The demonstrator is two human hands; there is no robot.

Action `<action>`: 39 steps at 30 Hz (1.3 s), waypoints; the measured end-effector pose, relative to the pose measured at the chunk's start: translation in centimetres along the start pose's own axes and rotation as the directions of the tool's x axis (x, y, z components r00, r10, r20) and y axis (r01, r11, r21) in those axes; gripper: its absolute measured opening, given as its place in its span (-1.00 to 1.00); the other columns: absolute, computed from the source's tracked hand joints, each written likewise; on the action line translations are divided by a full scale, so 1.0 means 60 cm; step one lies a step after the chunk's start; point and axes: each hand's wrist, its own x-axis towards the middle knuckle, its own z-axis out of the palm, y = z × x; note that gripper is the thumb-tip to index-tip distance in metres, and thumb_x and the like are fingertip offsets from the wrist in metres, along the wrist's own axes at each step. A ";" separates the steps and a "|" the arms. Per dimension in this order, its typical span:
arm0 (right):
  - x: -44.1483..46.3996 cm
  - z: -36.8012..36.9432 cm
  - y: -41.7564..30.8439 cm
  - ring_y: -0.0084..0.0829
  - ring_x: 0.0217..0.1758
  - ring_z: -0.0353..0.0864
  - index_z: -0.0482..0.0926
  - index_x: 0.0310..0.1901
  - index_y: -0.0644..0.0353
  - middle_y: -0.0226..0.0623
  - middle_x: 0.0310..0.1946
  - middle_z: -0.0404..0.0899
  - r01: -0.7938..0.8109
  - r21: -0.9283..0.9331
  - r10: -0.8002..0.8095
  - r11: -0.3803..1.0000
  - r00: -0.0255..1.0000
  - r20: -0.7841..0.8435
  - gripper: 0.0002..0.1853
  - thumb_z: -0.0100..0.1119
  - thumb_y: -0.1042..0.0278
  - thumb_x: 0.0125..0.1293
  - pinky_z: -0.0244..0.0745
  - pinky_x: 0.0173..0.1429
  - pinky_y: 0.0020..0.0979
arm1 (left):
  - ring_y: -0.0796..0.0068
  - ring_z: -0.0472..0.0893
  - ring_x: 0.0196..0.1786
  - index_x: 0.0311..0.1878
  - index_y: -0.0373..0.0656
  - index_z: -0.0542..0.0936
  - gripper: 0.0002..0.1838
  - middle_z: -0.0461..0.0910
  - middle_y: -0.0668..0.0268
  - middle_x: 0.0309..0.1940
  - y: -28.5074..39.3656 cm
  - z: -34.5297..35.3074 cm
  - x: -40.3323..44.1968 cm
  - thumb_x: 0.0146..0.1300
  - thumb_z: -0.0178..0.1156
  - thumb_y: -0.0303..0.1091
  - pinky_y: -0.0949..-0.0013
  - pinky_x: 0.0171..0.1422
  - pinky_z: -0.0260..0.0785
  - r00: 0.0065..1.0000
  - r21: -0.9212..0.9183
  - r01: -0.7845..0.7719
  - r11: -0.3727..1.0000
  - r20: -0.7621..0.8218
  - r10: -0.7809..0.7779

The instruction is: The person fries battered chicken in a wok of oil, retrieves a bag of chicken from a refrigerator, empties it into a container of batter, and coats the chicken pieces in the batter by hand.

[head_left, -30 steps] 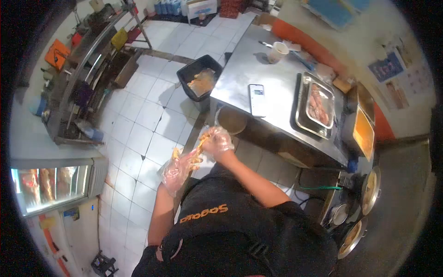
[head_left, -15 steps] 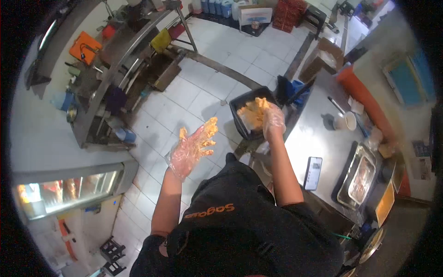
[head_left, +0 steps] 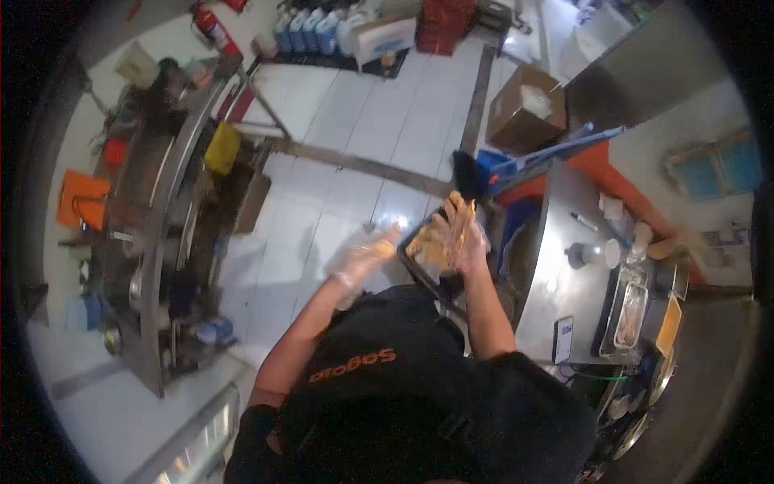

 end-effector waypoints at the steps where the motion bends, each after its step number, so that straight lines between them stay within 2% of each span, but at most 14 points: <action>1: 0.014 0.040 -0.010 -0.19 0.40 0.18 -0.04 0.50 -0.16 -0.49 0.52 -0.08 0.018 -0.142 -0.025 0.990 0.998 -0.051 -0.18 -0.09 -0.34 0.32 0.19 0.36 -0.02 | 0.26 0.54 0.06 0.28 -0.19 0.43 -0.41 0.54 0.10 0.12 -0.006 -0.015 0.056 0.29 0.10 -0.02 0.24 0.16 0.36 0.992 0.187 -0.010 0.982 0.124 -0.013; 3: 0.083 0.114 -0.033 -0.16 0.46 0.10 -0.03 0.50 -0.16 -0.41 0.53 -0.11 0.018 -0.248 -0.078 0.969 0.969 -0.235 -0.16 -0.01 -0.30 0.30 0.07 0.44 -0.10 | 0.16 0.58 0.00 0.16 -0.17 0.52 -0.50 0.59 0.07 0.00 0.034 -0.008 0.147 0.26 0.14 -0.06 0.20 0.13 0.39 0.920 0.472 -0.393 0.790 0.213 0.330; 5: 0.150 0.195 -0.063 -0.26 0.45 0.11 0.00 0.49 -0.11 -0.42 0.52 -0.05 -0.111 -0.324 -0.062 0.940 0.875 -0.480 -0.12 -0.05 -0.41 0.27 0.01 0.47 -0.23 | 0.08 0.58 0.02 0.09 -0.21 0.55 -0.57 0.58 0.04 0.00 0.090 -0.004 0.213 0.24 0.15 -0.15 0.15 0.13 0.40 0.859 0.618 -0.503 0.604 0.281 0.429; 8: 0.304 0.013 -0.022 -0.41 0.43 0.18 0.02 0.49 -0.02 -0.48 0.48 0.05 -0.164 -0.703 -0.184 0.692 0.902 -0.391 -0.14 -0.09 -0.39 0.31 0.11 0.39 -0.30 | -0.02 0.57 -0.08 -0.05 -0.23 0.59 -0.65 0.60 0.02 -0.11 0.129 -0.038 0.309 0.16 0.18 -0.22 0.05 0.05 0.40 0.873 0.706 -0.474 0.527 0.298 0.386; 12: 0.463 0.119 -0.067 -0.16 0.09 0.46 0.24 0.35 0.09 -0.16 0.13 0.43 0.099 -0.887 -0.634 0.451 0.735 -0.240 -0.45 -0.08 0.02 0.42 0.35 0.12 -0.19 | -0.05 0.57 -0.27 -0.33 -0.15 0.64 -0.81 0.61 0.10 -0.41 0.179 -0.121 0.483 0.02 0.20 -0.28 -0.03 -0.10 0.38 0.808 0.653 -0.551 0.521 0.259 0.530; 14: 0.552 0.145 -0.112 -0.06 0.06 0.50 0.23 0.36 0.09 -0.07 0.12 0.47 0.041 -0.771 -0.555 0.635 0.719 -0.419 -0.48 -0.14 0.07 0.45 0.39 0.11 -0.17 | 0.01 0.59 -0.35 -0.40 -0.14 0.64 -0.85 0.61 0.12 -0.48 0.204 -0.172 0.584 0.03 0.21 -0.28 0.04 -0.20 0.42 0.679 0.528 -0.691 0.494 0.241 0.693; 18: 0.784 0.048 -0.145 -0.09 0.04 0.53 0.19 0.39 0.07 -0.09 0.19 0.42 -0.091 -0.702 -0.483 0.706 0.663 -0.572 -0.34 -0.20 -0.19 0.42 0.41 0.13 -0.13 | 0.13 0.59 -0.40 -0.36 -0.18 0.63 -0.76 0.61 0.13 -0.47 0.273 -0.282 0.764 0.10 0.24 -0.19 0.19 -0.31 0.44 0.733 0.495 -0.676 0.546 0.377 0.566; 19: 0.846 0.011 -0.144 -0.11 0.03 0.53 0.18 0.39 0.06 -0.10 0.22 0.38 -0.071 -0.689 -0.482 0.721 0.663 -0.573 -0.27 -0.21 -0.30 0.39 0.41 0.14 -0.11 | 0.09 0.59 -0.36 -0.36 -0.18 0.62 -0.77 0.61 0.12 -0.45 0.273 -0.307 0.804 0.09 0.23 -0.20 0.14 -0.26 0.42 0.776 0.496 -0.629 0.599 0.352 0.523; 21: 0.926 0.135 -0.226 -0.11 0.09 0.50 0.20 0.38 0.01 -0.10 0.30 0.30 -0.090 -0.084 0.002 0.992 0.693 -0.721 -0.23 -0.22 -0.41 0.33 0.41 0.16 -0.04 | 0.02 0.58 -0.26 -0.36 -0.19 0.59 -0.79 0.60 0.10 -0.41 0.265 -0.346 0.896 0.06 0.20 -0.23 0.05 -0.15 0.39 0.847 0.484 -0.531 0.696 0.298 0.440; 27: 1.117 0.171 -0.359 -0.09 0.23 0.37 0.16 0.42 -0.09 -0.14 0.42 0.12 0.066 0.128 0.035 0.990 0.752 -0.658 -0.23 -0.14 -0.39 0.31 0.27 0.30 -0.02 | 0.18 0.64 -0.27 -0.17 -0.12 0.67 -0.69 0.67 0.15 -0.27 0.356 -0.438 1.117 0.08 0.26 -0.13 0.16 -0.20 0.49 0.936 0.646 -0.349 0.679 0.278 0.216; 29: 1.190 0.105 -0.408 -0.11 0.19 0.40 0.14 0.43 -0.12 -0.17 0.40 0.16 0.305 -0.018 -0.254 0.952 0.758 -0.601 -0.25 -0.10 -0.35 0.32 0.27 0.29 -0.04 | 0.29 0.66 -0.28 -0.05 -0.21 0.63 -0.61 0.68 0.18 -0.20 0.299 -0.478 1.243 0.19 0.20 -0.12 0.24 -0.20 0.50 0.876 0.648 -0.479 0.592 0.394 0.278; 32: 1.220 0.055 -0.545 -0.15 0.15 0.41 0.13 0.44 -0.14 -0.17 0.39 0.18 0.431 -0.166 -0.446 0.887 0.708 -0.548 -0.27 -0.07 -0.29 0.33 0.26 0.29 -0.06 | 0.41 0.67 -0.21 0.03 -0.21 0.61 -0.65 0.68 0.16 -0.13 0.268 -0.521 1.415 0.18 0.19 -0.32 0.32 -0.11 0.52 0.920 0.207 -0.258 0.944 0.352 0.174; 37: 1.214 0.044 -0.731 -0.22 0.13 0.42 0.19 0.42 -0.06 -0.16 0.30 0.31 0.567 -0.235 -0.538 0.790 0.454 -0.711 -0.29 0.00 -0.24 0.33 0.26 0.28 -0.15 | 0.50 0.59 -0.07 0.08 -0.33 0.54 -0.67 0.55 0.18 0.13 0.375 -0.499 1.712 0.23 0.13 -0.53 0.46 -0.08 0.45 0.773 -0.358 -0.128 0.925 0.548 0.320; 39: 1.206 -0.001 -0.758 -0.20 0.01 0.49 0.14 0.44 -0.02 -0.18 0.21 0.37 0.626 -0.311 -0.608 0.715 0.338 -0.718 -0.29 -0.01 -0.16 0.34 0.41 -0.02 -0.28 | 0.49 0.56 -0.04 0.11 -0.33 0.52 -0.67 0.50 0.18 0.19 0.491 -0.465 1.794 0.26 0.10 -0.54 0.50 -0.11 0.43 0.675 -0.478 0.415 0.774 0.732 0.091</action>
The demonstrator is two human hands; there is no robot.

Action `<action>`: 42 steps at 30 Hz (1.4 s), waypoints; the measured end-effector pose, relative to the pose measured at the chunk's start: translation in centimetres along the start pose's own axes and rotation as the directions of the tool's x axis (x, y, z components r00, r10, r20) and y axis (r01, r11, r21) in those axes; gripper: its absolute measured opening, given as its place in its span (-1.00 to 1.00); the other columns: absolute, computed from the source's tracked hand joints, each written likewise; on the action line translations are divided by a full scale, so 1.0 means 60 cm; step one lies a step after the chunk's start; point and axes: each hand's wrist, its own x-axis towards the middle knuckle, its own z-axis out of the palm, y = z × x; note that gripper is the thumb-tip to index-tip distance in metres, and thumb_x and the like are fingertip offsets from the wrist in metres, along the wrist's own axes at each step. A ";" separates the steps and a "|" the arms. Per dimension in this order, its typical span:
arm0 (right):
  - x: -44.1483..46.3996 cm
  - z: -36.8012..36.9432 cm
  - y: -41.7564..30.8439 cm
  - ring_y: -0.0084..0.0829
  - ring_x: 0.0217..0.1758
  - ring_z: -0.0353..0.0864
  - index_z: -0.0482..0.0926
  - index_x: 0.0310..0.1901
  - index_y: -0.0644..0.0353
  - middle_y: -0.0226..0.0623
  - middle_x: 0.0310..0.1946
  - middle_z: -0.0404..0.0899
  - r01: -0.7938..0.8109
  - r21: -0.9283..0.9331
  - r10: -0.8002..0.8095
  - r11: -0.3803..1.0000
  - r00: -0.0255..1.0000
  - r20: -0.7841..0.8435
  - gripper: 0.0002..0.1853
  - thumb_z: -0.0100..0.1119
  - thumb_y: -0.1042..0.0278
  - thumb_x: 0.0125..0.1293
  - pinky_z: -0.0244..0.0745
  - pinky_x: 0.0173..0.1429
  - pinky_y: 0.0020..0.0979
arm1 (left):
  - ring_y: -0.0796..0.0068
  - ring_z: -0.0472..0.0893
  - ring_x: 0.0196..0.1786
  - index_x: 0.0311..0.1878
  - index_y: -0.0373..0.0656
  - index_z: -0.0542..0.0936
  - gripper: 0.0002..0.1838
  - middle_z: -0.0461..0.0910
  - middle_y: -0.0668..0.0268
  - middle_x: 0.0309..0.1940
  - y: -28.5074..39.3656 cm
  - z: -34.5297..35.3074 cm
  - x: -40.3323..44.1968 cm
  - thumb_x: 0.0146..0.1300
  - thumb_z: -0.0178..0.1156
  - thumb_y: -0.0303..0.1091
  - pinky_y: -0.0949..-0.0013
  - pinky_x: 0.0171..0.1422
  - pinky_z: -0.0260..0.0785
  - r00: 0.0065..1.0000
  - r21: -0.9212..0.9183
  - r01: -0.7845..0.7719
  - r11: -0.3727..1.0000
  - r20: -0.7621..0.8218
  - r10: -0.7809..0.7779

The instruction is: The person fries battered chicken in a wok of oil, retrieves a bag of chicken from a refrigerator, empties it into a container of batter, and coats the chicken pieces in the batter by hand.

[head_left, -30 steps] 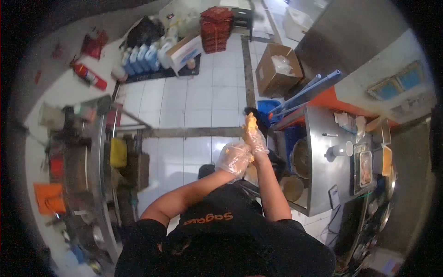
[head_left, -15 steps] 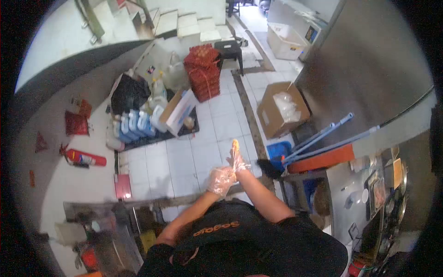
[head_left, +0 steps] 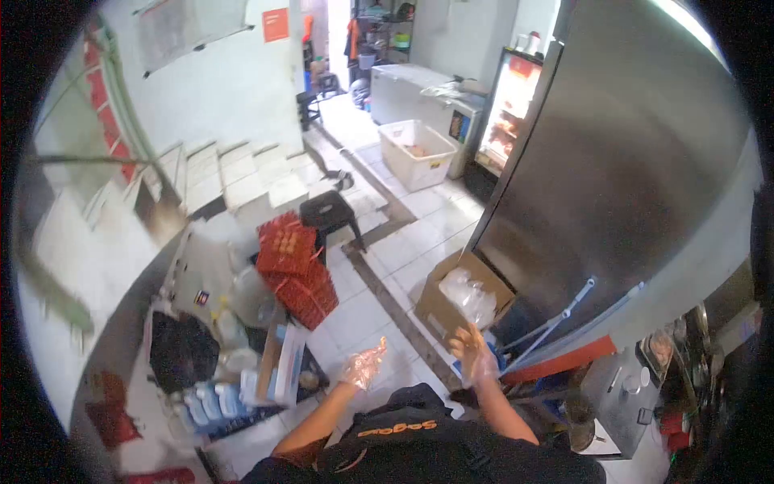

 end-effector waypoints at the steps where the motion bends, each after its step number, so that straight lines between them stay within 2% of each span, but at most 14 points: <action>1: 0.008 0.015 -0.022 -0.38 -0.18 0.51 0.38 0.24 0.14 -0.20 0.07 0.50 0.048 0.048 -0.044 0.998 0.996 -0.080 -0.35 0.11 -0.19 0.30 0.44 -0.14 -0.39 | 0.46 0.56 -0.07 0.15 -0.30 0.50 -0.65 0.49 0.18 0.21 0.027 -0.005 0.057 0.32 0.05 -0.44 0.48 -0.15 0.41 0.997 0.253 0.021 0.967 -0.081 -0.001; 6: 0.153 -0.038 -0.010 -0.40 -0.39 0.52 0.47 -0.04 0.16 -0.28 -0.21 0.55 0.063 0.146 -0.002 0.987 0.923 -0.384 -0.60 0.17 0.01 0.28 0.43 -0.30 -0.41 | 0.35 0.53 0.16 0.25 -0.12 0.47 -0.40 0.47 0.17 0.25 0.176 -0.033 0.365 0.33 0.01 0.13 0.25 0.22 0.37 0.976 0.934 0.215 0.287 -0.193 -0.103; 13: 0.524 0.009 -0.023 -0.39 -0.34 0.54 0.49 0.09 0.22 -0.30 -0.21 0.57 -0.021 0.148 0.088 0.989 0.880 -0.467 -0.60 0.16 0.21 0.27 0.45 -0.20 -0.41 | 0.45 0.60 -0.32 -0.09 -0.12 0.67 -0.66 0.66 0.39 -0.37 0.283 -0.156 0.685 0.28 0.12 -0.09 0.36 -0.17 0.45 0.835 0.830 0.530 0.174 -0.547 0.063; 15: 0.636 0.101 -0.101 -0.42 -0.26 0.54 0.50 0.11 0.22 -0.32 -0.18 0.58 -0.019 0.083 0.055 0.996 0.889 -0.455 -0.59 0.15 0.21 0.28 0.44 -0.15 -0.43 | 0.44 0.61 -0.35 -0.12 -0.11 0.68 -0.68 0.65 0.31 -0.41 0.307 -0.213 0.750 0.26 0.15 -0.10 0.36 -0.19 0.45 0.944 0.905 0.236 -0.354 -0.128 0.304; 18: 0.823 0.139 -0.153 -0.42 -0.29 0.53 0.53 0.08 0.14 -0.34 -0.19 0.60 -0.033 -0.062 0.008 0.998 0.929 -0.369 -0.62 0.13 0.12 0.32 0.43 -0.17 -0.40 | 0.34 0.62 -0.37 -0.20 -0.09 0.70 -0.76 0.64 0.19 -0.45 0.363 -0.216 0.833 0.28 0.16 -0.17 0.32 -0.20 0.44 0.876 0.987 0.113 0.116 -0.154 0.457; 20: 0.957 0.113 -0.160 -0.42 -0.32 0.54 0.55 0.04 0.10 -0.35 -0.20 0.62 -0.045 -0.111 0.002 0.993 0.933 -0.360 -0.64 0.13 0.07 0.34 0.44 -0.20 -0.38 | 0.35 0.63 -0.34 -0.23 -0.14 0.70 -0.77 0.66 0.22 -0.43 0.413 -0.239 0.921 0.31 0.14 -0.22 0.34 -0.18 0.44 0.847 0.910 0.318 -0.267 -0.147 0.511; 22: 1.084 0.091 -0.162 -0.45 -0.30 0.55 0.56 0.01 0.10 -0.35 -0.21 0.62 -0.060 -0.109 0.010 0.992 0.914 -0.405 -0.65 0.13 0.05 0.34 0.44 -0.21 -0.38 | 0.43 0.62 -0.36 -0.27 -0.26 0.67 -0.68 0.66 0.34 -0.44 0.464 -0.255 1.048 0.34 0.15 -0.16 0.33 -0.25 0.42 0.799 0.882 0.435 0.180 -0.471 0.374; 24: 1.138 0.125 -0.201 -0.46 -0.29 0.54 0.55 0.04 0.13 -0.36 -0.18 0.60 -0.060 -0.104 0.011 0.993 0.910 -0.413 -0.67 0.09 0.15 0.34 0.44 -0.19 -0.40 | 0.51 0.61 -0.37 -0.29 -0.32 0.66 -0.62 0.64 0.39 -0.44 0.502 -0.290 1.151 0.34 0.16 -0.12 0.33 -0.29 0.41 0.741 0.797 0.571 0.199 -0.604 0.292; 31: 1.311 0.141 -0.297 -0.38 0.10 0.49 0.46 0.23 0.19 -0.29 0.04 0.58 -0.084 -0.472 -0.195 0.878 0.836 -0.512 -0.49 0.12 0.16 0.29 0.37 0.19 -0.38 | 0.28 0.65 -0.27 -0.12 -0.12 0.66 -0.62 0.68 0.16 -0.30 0.557 -0.277 1.668 0.43 -0.04 -0.07 0.28 -0.18 0.46 0.986 0.905 0.083 -0.417 -0.013 0.167; 34: 1.378 0.033 -0.230 -0.38 0.16 0.45 0.51 0.17 0.21 -0.27 0.07 0.57 0.001 -0.173 -0.121 0.985 0.715 -0.688 -0.54 0.08 0.15 0.31 0.35 0.19 -0.39 | 0.19 0.62 -0.10 0.04 -0.12 0.59 -0.60 0.64 0.12 -0.14 0.495 -0.305 1.919 0.43 -0.08 -0.05 0.26 0.00 0.45 0.999 0.988 -0.045 -0.145 0.047 0.011; 36: 1.406 0.014 -0.238 -0.35 -0.18 0.53 0.56 -0.03 0.13 -0.33 -0.18 0.58 0.075 0.039 -0.014 0.996 0.598 -0.801 -0.68 -0.04 0.12 0.37 0.46 -0.11 -0.34 | 0.24 0.61 -0.10 0.08 -0.12 0.56 -0.61 0.64 0.18 -0.15 0.477 -0.241 2.071 0.44 -0.09 -0.09 0.28 0.01 0.44 0.997 0.999 -0.046 0.014 0.047 -0.054; 38: 1.455 -0.012 -0.240 -0.37 -0.39 0.55 0.58 -0.15 0.08 -0.38 -0.35 0.57 0.145 0.106 0.014 0.984 0.526 -0.850 -0.73 -0.06 0.13 0.38 0.50 -0.29 -0.34 | 0.41 0.61 -0.23 0.07 -0.13 0.55 -0.67 0.65 0.35 -0.30 0.468 -0.126 2.184 0.45 -0.09 -0.18 0.36 -0.10 0.43 0.995 0.995 -0.096 0.028 0.097 -0.034; 41: 1.513 -0.109 -0.193 -0.44 -0.49 0.47 0.56 -0.25 0.06 -0.43 -0.49 0.48 0.192 0.104 0.003 0.976 0.463 -0.886 -0.81 0.02 0.18 0.35 0.42 -0.39 -0.40 | 0.37 0.59 0.07 0.23 -0.11 0.50 -0.53 0.61 0.17 0.05 0.302 -0.256 2.503 0.41 -0.01 -0.03 0.35 0.13 0.40 0.983 0.932 -0.181 -0.314 0.167 -0.071; 42: 1.553 -0.175 -0.174 -0.46 -0.52 0.44 0.55 -0.30 0.05 -0.43 -0.54 0.45 0.231 0.160 0.043 0.960 0.444 -0.895 -0.83 0.03 0.19 0.34 0.38 -0.42 -0.40 | 0.42 0.58 -0.03 0.22 -0.10 0.51 -0.53 0.62 0.22 0.00 0.332 -0.141 2.510 0.40 -0.01 -0.01 0.38 0.03 0.39 0.979 0.980 -0.198 0.008 0.198 -0.058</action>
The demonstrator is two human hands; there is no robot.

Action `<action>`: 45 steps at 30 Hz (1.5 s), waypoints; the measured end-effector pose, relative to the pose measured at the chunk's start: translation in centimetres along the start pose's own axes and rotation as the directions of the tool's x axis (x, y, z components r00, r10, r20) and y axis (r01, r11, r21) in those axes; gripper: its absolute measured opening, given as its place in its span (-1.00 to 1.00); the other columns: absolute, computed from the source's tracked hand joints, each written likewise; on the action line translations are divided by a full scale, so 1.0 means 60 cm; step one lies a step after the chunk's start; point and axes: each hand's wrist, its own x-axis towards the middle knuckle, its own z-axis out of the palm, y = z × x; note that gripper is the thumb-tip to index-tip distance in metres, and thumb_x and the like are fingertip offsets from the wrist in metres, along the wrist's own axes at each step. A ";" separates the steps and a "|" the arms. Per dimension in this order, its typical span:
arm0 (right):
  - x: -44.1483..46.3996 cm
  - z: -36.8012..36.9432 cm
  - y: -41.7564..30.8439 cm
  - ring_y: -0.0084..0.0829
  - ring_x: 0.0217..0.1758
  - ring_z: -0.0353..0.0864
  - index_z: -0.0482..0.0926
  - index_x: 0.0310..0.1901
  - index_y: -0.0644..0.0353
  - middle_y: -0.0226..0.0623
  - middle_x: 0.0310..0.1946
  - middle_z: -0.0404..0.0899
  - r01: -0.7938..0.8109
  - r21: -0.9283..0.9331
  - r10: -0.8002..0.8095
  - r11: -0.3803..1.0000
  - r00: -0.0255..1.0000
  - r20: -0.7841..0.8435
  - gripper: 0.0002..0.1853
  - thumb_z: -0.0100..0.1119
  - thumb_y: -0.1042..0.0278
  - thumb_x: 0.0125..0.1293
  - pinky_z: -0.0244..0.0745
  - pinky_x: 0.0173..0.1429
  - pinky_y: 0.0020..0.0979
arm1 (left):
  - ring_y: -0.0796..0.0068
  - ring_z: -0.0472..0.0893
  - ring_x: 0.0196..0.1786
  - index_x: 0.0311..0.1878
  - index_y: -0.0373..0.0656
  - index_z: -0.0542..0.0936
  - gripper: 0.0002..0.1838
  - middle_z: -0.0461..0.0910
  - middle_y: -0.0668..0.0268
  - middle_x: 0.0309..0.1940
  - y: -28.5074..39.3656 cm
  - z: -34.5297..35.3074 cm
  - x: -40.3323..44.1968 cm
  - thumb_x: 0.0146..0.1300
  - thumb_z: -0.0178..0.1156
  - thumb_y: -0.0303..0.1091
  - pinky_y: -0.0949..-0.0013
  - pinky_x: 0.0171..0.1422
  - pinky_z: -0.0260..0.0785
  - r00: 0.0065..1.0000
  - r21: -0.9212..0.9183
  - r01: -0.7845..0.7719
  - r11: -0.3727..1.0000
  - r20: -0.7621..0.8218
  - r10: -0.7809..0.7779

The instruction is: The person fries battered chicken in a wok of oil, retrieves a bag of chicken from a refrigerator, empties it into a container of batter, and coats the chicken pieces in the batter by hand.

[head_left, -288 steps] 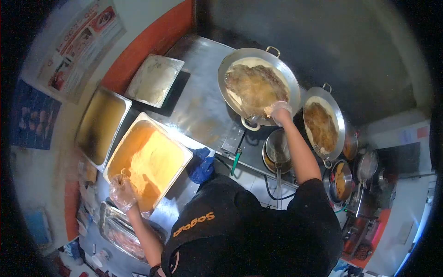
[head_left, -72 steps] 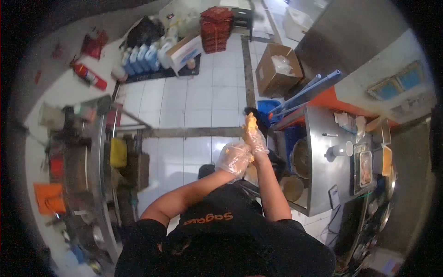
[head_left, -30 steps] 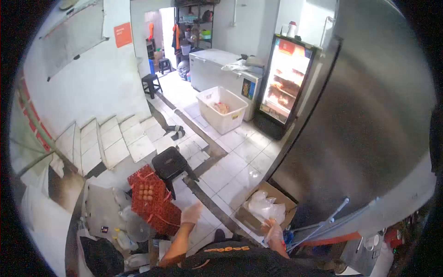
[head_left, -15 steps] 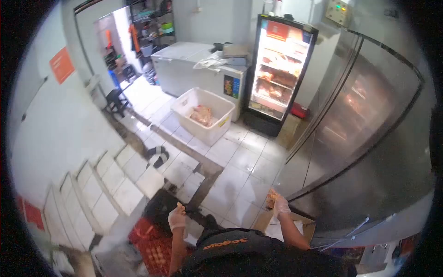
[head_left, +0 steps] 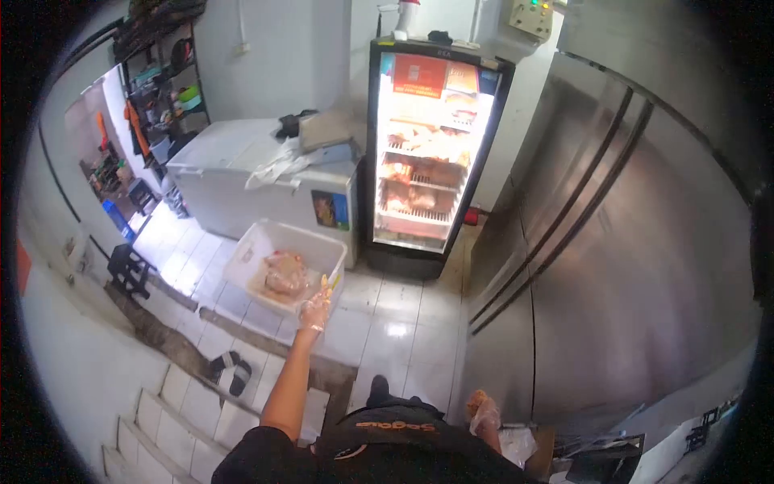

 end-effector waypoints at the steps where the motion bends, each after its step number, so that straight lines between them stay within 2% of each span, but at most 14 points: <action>1: 0.058 0.022 -0.005 -0.48 -0.55 0.41 0.53 -0.36 0.03 -0.44 -0.58 0.42 -0.032 0.069 0.034 0.997 0.999 -0.027 -0.83 0.05 0.20 0.34 0.34 -0.45 -0.40 | 0.47 0.56 -0.13 0.21 -0.08 0.52 -0.53 0.62 0.26 -0.06 0.060 0.000 0.051 0.40 0.00 0.01 0.41 -0.06 0.38 0.999 -0.165 -0.034 0.986 -0.015 0.032; 4: 0.125 0.091 -0.057 -0.49 -0.60 0.35 0.44 -0.53 0.01 -0.40 -0.65 0.35 0.060 0.134 -0.084 0.989 0.979 0.184 -0.73 0.04 0.19 0.35 0.24 -0.50 -0.40 | 0.61 0.52 -0.42 0.18 -0.03 0.55 -0.53 0.64 0.41 -0.23 0.136 0.049 0.224 0.39 0.01 0.07 0.49 -0.36 0.35 0.993 -0.449 -0.120 0.886 -0.043 0.113; 7: 0.036 0.273 -0.207 -0.52 -0.61 0.32 0.28 -0.63 -0.02 -0.43 -0.68 0.28 0.587 0.166 -0.602 0.792 0.710 0.365 -0.62 0.02 0.16 0.37 0.19 -0.52 -0.40 | 0.71 0.24 -0.68 -0.08 0.01 0.65 -0.51 0.44 0.55 -0.54 0.265 0.059 0.380 0.34 0.03 0.22 0.53 -0.64 0.08 0.986 -0.692 0.158 0.705 0.075 -0.147; 10: 0.019 0.427 -0.318 -0.53 -0.57 0.35 0.38 -0.54 0.01 -0.44 -0.63 0.35 0.228 0.099 -0.199 0.969 0.949 -0.245 -0.68 0.05 0.13 0.37 0.23 -0.47 -0.43 | 0.64 0.25 -0.71 -0.49 0.02 0.56 -0.49 0.31 0.53 -0.67 0.344 0.072 0.564 0.28 0.08 0.27 0.47 -0.67 0.07 0.985 -0.694 0.165 0.701 0.076 -0.157; 12: -0.006 0.499 -0.372 -0.54 -0.53 0.37 0.44 -0.46 0.02 -0.45 -0.58 0.38 0.260 0.076 -0.230 0.963 0.933 -0.275 -0.74 0.09 0.12 0.35 0.26 -0.42 -0.46 | 0.57 0.28 -0.73 -0.43 -0.04 0.60 -0.47 0.33 0.48 -0.70 0.285 0.149 0.782 0.28 0.08 0.26 0.40 -0.67 0.09 0.995 -0.648 -0.097 0.755 -0.085 0.054; 16: 0.028 0.561 -0.350 -0.55 -0.32 0.43 0.55 -0.06 0.13 -0.46 -0.36 0.50 0.313 0.169 -0.250 0.935 0.917 -0.312 -0.65 0.06 0.01 0.37 0.37 -0.23 -0.47 | 0.46 0.49 -0.55 -0.25 -0.17 0.66 -0.61 0.54 0.30 -0.54 0.377 0.172 0.987 0.32 0.14 0.01 0.35 -0.48 0.31 0.972 -0.682 0.227 0.695 0.120 -0.200; 20: 0.036 0.637 -0.322 -0.57 -0.36 0.40 0.54 -0.14 0.08 -0.51 -0.44 0.44 0.243 0.174 -0.122 0.954 0.848 -0.516 -0.72 0.08 0.05 0.35 0.35 -0.28 -0.46 | 0.35 0.59 -0.31 -0.20 -0.25 0.64 -0.68 0.63 0.21 -0.40 0.359 0.247 1.129 0.32 0.13 -0.15 0.36 -0.19 0.41 0.989 -0.794 -0.053 0.605 -0.127 -0.081; 24: 0.044 0.671 -0.239 -0.46 -0.24 0.49 0.51 0.03 0.13 -0.37 -0.21 0.54 0.162 0.294 0.027 0.942 0.837 -0.546 -0.67 0.07 0.11 0.36 0.45 -0.15 -0.44 | 0.45 0.52 -0.40 -0.21 -0.20 0.60 -0.81 0.57 0.29 -0.39 0.375 0.216 1.134 0.33 0.06 -0.32 0.36 -0.33 0.37 0.983 -0.187 -0.043 0.981 -0.183 0.008; 28: 0.027 0.779 -0.255 -0.37 -0.04 0.53 0.37 0.26 0.08 -0.28 0.09 0.51 0.124 0.301 0.084 0.945 0.800 -0.594 -0.55 0.04 0.23 0.36 0.50 -0.01 -0.37 | 0.50 0.48 -0.47 -0.29 -0.18 0.58 -0.86 0.52 0.34 -0.46 0.363 0.220 1.125 0.29 0.11 -0.33 0.39 -0.41 0.33 0.998 -0.692 0.030 0.721 -0.018 -0.058; 33: 0.071 0.854 -0.272 -0.39 -0.03 0.54 0.35 0.30 0.10 -0.27 0.12 0.51 0.113 0.358 0.072 0.927 0.882 -0.466 -0.51 0.07 0.32 0.34 0.49 -0.01 -0.34 | 0.33 0.60 -0.01 0.08 -0.21 0.55 -0.61 0.61 0.18 -0.03 0.212 0.259 1.156 0.26 0.03 -0.22 0.21 0.03 0.42 0.993 -0.288 -0.007 0.958 0.113 0.042; 35: 0.102 0.892 -0.305 -0.39 -0.09 0.56 0.39 0.27 0.10 -0.27 0.10 0.53 0.097 0.326 0.058 0.940 0.899 -0.434 -0.55 0.05 0.26 0.35 0.49 -0.05 -0.37 | 0.31 0.58 0.05 0.10 -0.21 0.53 -0.57 0.58 0.15 0.05 0.170 0.235 1.121 0.29 0.02 -0.13 0.22 0.05 0.41 0.887 -0.716 0.007 0.698 0.327 0.327; 37: 0.135 0.957 -0.345 -0.37 -0.17 0.58 0.48 0.21 0.07 -0.29 0.07 0.56 0.077 0.207 0.018 0.975 0.907 -0.422 -0.60 -0.04 0.13 0.42 0.48 -0.11 -0.41 | 0.25 0.56 0.08 0.11 -0.23 0.52 -0.51 0.56 0.10 0.08 0.156 0.155 1.038 0.32 -0.03 -0.03 0.24 0.05 0.40 0.704 -0.899 0.417 0.133 0.412 0.579; 40: 0.132 1.046 -0.419 -0.36 -0.20 0.59 0.49 0.19 0.08 -0.28 0.05 0.57 0.146 0.216 -0.067 0.965 0.939 -0.337 -0.59 -0.01 0.11 0.40 0.49 -0.12 -0.41 | 0.23 0.57 0.07 0.11 -0.28 0.49 -0.44 0.56 0.09 0.09 0.158 0.097 0.973 0.33 -0.06 0.04 0.28 0.03 0.42 0.655 -0.686 0.400 0.608 0.678 0.335; 45: 0.126 1.050 -0.437 -0.37 -0.23 0.59 0.49 0.14 0.21 -0.23 0.00 0.59 0.366 0.136 -0.292 0.921 0.876 -0.383 -0.58 0.04 0.12 0.37 0.51 -0.11 -0.39 | 0.26 0.63 -0.18 0.02 -0.41 0.47 -0.68 0.60 0.03 -0.08 0.119 0.230 0.970 0.22 -0.04 -0.50 0.37 -0.13 0.52 0.652 -0.592 0.704 0.392 0.758 -0.026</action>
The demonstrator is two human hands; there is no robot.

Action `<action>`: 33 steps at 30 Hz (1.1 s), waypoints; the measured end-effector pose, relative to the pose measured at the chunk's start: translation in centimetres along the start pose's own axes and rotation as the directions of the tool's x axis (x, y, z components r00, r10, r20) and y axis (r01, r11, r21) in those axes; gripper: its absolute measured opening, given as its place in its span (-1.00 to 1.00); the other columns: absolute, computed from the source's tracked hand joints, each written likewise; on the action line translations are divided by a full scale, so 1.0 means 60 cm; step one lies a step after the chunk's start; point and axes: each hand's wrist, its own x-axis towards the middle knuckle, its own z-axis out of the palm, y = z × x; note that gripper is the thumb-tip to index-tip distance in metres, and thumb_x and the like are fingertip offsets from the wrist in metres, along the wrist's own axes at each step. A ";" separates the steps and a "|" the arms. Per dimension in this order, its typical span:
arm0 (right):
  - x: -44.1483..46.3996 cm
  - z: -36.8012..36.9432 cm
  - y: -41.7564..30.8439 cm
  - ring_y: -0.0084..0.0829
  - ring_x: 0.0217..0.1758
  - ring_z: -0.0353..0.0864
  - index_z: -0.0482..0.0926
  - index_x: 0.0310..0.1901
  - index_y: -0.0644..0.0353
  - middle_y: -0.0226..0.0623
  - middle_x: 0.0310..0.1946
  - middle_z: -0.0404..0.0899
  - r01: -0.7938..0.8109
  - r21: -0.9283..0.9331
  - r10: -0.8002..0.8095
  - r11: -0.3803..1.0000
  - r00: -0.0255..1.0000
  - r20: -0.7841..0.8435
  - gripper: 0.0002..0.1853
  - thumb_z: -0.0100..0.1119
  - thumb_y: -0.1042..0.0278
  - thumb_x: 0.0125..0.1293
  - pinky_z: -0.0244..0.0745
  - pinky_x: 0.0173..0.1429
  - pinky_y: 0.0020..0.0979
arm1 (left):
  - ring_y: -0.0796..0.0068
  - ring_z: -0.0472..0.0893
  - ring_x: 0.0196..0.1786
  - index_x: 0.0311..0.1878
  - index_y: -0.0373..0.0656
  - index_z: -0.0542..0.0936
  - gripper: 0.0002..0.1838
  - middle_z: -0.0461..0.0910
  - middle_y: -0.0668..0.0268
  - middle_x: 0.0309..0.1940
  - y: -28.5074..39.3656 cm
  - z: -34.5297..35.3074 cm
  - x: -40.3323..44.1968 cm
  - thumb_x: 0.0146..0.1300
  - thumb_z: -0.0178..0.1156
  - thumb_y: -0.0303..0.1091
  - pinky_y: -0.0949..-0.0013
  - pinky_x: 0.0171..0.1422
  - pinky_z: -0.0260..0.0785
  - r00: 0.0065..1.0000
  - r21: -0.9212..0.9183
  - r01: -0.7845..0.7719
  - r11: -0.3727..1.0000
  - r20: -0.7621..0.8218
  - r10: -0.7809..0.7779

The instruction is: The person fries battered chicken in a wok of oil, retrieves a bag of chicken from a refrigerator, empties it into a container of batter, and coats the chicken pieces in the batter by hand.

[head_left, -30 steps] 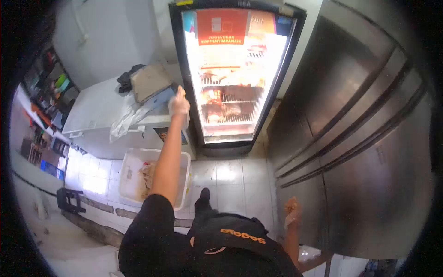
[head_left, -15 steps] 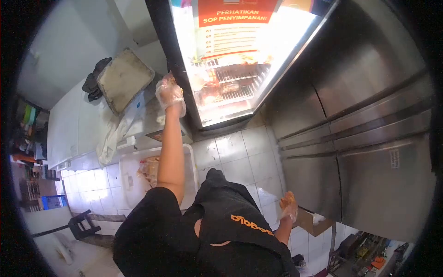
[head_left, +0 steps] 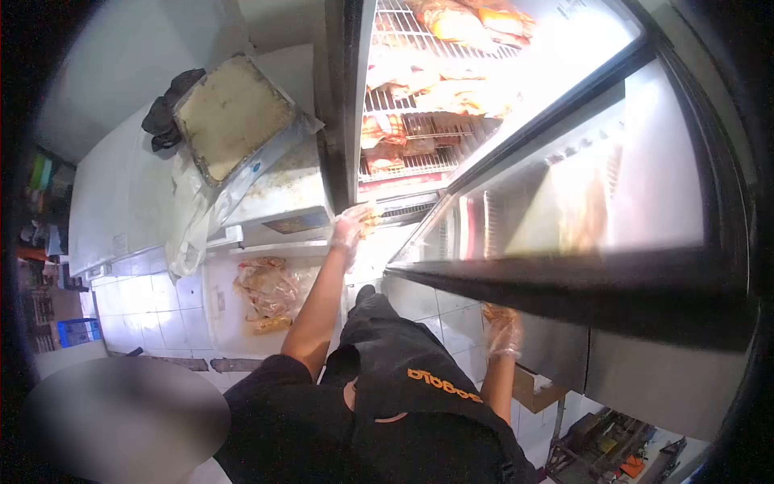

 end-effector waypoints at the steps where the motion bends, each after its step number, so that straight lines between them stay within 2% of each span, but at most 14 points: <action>1: 0.004 -0.020 0.005 -0.36 -0.20 0.58 0.48 0.14 0.21 -0.23 0.01 0.57 0.036 -0.023 -0.037 0.999 0.998 -0.054 -0.58 0.03 0.13 0.38 0.49 -0.08 -0.38 | 0.29 0.62 -0.22 -0.01 -0.39 0.48 -0.71 0.59 0.06 -0.13 -0.013 0.007 0.033 0.22 -0.04 -0.49 0.38 -0.17 0.50 0.999 -0.078 0.039 0.996 -0.004 -0.040; 7: -0.034 -0.080 0.021 -0.31 -0.01 0.48 0.43 0.17 0.24 -0.20 0.08 0.49 0.058 -0.057 -0.076 0.997 0.917 -0.391 -0.58 -0.01 0.16 0.39 0.35 0.11 -0.33 | 0.40 0.52 -0.40 -0.21 -0.21 0.52 -0.81 0.51 0.25 -0.41 -0.070 0.020 0.322 0.31 -0.01 -0.31 0.45 -0.37 0.36 0.961 -0.386 0.092 0.918 0.276 0.020; 12: -0.062 -0.062 0.052 -0.26 0.15 0.40 0.39 0.19 0.27 -0.18 0.15 0.43 0.035 0.022 -0.019 0.999 0.862 -0.507 -0.57 -0.04 0.18 0.40 0.24 0.27 -0.28 | 0.46 0.44 -0.55 -0.19 -0.04 0.52 -0.74 0.46 0.32 -0.53 -0.107 0.009 0.516 0.42 -0.16 -0.19 0.42 -0.52 0.30 0.562 -0.659 0.066 0.749 0.645 0.518; 13: -0.058 -0.050 0.064 -0.30 -0.03 0.51 0.45 0.11 0.26 -0.19 0.01 0.50 0.142 0.254 0.010 0.957 0.856 -0.517 -0.59 0.07 0.16 0.34 0.43 0.06 -0.35 | 0.47 0.42 -0.56 -0.19 -0.05 0.51 -0.74 0.45 0.33 -0.54 -0.125 0.006 0.545 0.42 -0.16 -0.18 0.42 -0.53 0.30 0.721 -0.763 0.042 0.645 0.470 0.509; 14: -0.056 -0.038 0.072 -0.34 -0.12 0.57 0.50 0.05 0.25 -0.21 -0.08 0.54 0.131 0.242 0.015 0.961 0.853 -0.521 -0.61 0.14 0.18 0.28 0.52 -0.05 -0.39 | 0.48 0.40 -0.57 -0.19 -0.06 0.49 -0.73 0.43 0.34 -0.55 -0.136 0.007 0.558 0.42 -0.17 -0.16 0.42 -0.53 0.29 0.847 -0.845 -0.015 0.535 0.273 0.456; 16: -0.055 -0.006 0.076 -0.42 -0.22 0.62 0.56 -0.03 0.24 -0.28 -0.19 0.60 -0.013 -0.020 0.001 1.000 0.856 -0.518 -0.65 0.26 0.26 0.19 0.60 -0.15 -0.44 | 0.47 0.40 -0.51 -0.12 -0.09 0.49 -0.75 0.45 0.36 -0.49 -0.134 -0.011 0.554 0.39 -0.12 -0.18 0.35 -0.44 0.30 0.805 -0.211 -0.538 0.816 0.158 0.572; 17: -0.056 0.014 0.065 -0.46 -0.23 0.62 0.58 -0.06 0.24 -0.32 -0.21 0.61 -0.144 -0.269 -0.013 0.952 0.862 -0.507 -0.67 0.31 0.31 0.15 0.60 -0.15 -0.46 | 0.47 0.39 -0.48 -0.09 -0.10 0.49 -0.75 0.46 0.37 -0.45 -0.127 -0.015 0.546 0.37 -0.09 -0.18 0.31 -0.39 0.30 0.775 0.172 -0.631 0.757 0.099 0.624; 18: -0.055 0.032 0.041 -0.51 -0.11 0.57 0.60 -0.09 0.20 -0.43 -0.20 0.61 -0.098 -0.047 0.073 0.994 0.922 -0.380 -0.64 0.43 0.40 0.03 0.52 0.00 -0.41 | 0.41 0.43 -0.38 -0.07 -0.10 0.51 -0.76 0.48 0.37 -0.38 -0.126 -0.018 0.544 0.32 -0.01 -0.21 0.22 -0.24 0.33 0.890 -0.272 -0.406 0.873 0.101 0.445; 20: -0.045 0.110 -0.033 -0.55 -0.09 0.53 0.60 -0.11 0.16 -0.46 -0.20 0.61 -0.327 0.213 0.390 0.921 0.799 -0.458 -0.63 0.47 0.39 0.01 0.48 0.01 -0.43 | 0.48 0.48 -0.30 -0.07 -0.12 0.53 -0.76 0.49 0.40 -0.37 -0.099 0.037 0.511 0.18 0.21 -0.37 0.29 -0.24 0.39 0.959 -0.359 -0.266 0.895 -0.188 0.210; 22: -0.033 0.148 -0.057 -0.58 -0.11 0.51 0.61 -0.14 0.12 -0.49 -0.20 0.61 -0.418 0.337 0.537 0.844 0.676 -0.505 -0.65 0.49 0.38 0.01 0.44 -0.02 -0.45 | 0.55 0.47 -0.32 -0.15 -0.14 0.54 -0.80 0.46 0.42 -0.43 -0.089 0.076 0.494 0.13 0.26 -0.43 0.36 -0.33 0.36 0.908 0.140 -0.387 0.911 -0.112 0.403; 24: -0.027 0.157 -0.062 -0.60 -0.16 0.50 0.61 -0.16 0.09 -0.49 -0.20 0.61 -0.446 0.314 0.541 0.838 0.612 -0.576 -0.67 0.49 0.35 0.02 0.41 -0.07 -0.48 | 0.22 0.51 -0.45 -0.48 -0.20 0.51 -0.79 0.49 0.19 -0.49 -0.086 0.077 0.507 0.06 0.25 -0.26 0.18 -0.33 0.35 0.767 0.826 -0.430 0.364 0.121 0.630; 27: -0.023 0.151 -0.073 -0.59 -0.16 0.49 0.59 -0.14 0.09 -0.46 -0.17 0.60 -0.529 0.270 0.566 0.805 0.547 -0.616 -0.65 0.48 0.29 0.03 0.37 -0.06 -0.46 | 0.07 0.52 -0.33 -0.46 -0.24 0.49 -0.77 0.48 0.07 -0.45 -0.089 0.122 0.488 -0.02 0.26 -0.27 0.11 -0.21 0.36 0.528 0.905 -0.365 -0.219 0.395 0.752; 31: -0.019 0.111 -0.060 -0.31 0.08 0.43 0.49 0.04 0.23 -0.22 0.04 0.50 -0.522 0.124 0.499 0.844 0.677 -0.541 -0.37 0.40 -0.03 0.04 0.24 0.19 -0.16 | 0.17 0.53 -0.27 -0.33 -0.24 0.48 -0.78 0.48 0.12 -0.42 -0.111 0.140 0.470 0.07 0.23 -0.29 0.21 -0.16 0.40 0.554 0.984 -0.173 0.047 0.058 0.831; 33: -0.010 0.099 -0.059 -0.27 0.11 0.43 0.48 0.07 0.28 -0.18 0.07 0.49 -0.494 0.105 0.467 0.863 0.701 -0.539 -0.33 0.38 -0.06 0.05 0.23 0.21 -0.13 | 0.21 0.54 -0.26 -0.23 -0.26 0.52 -0.78 0.54 0.13 -0.31 -0.158 0.095 0.499 0.10 0.25 -0.36 0.22 -0.14 0.41 0.513 0.809 -0.463 0.362 -0.089 0.854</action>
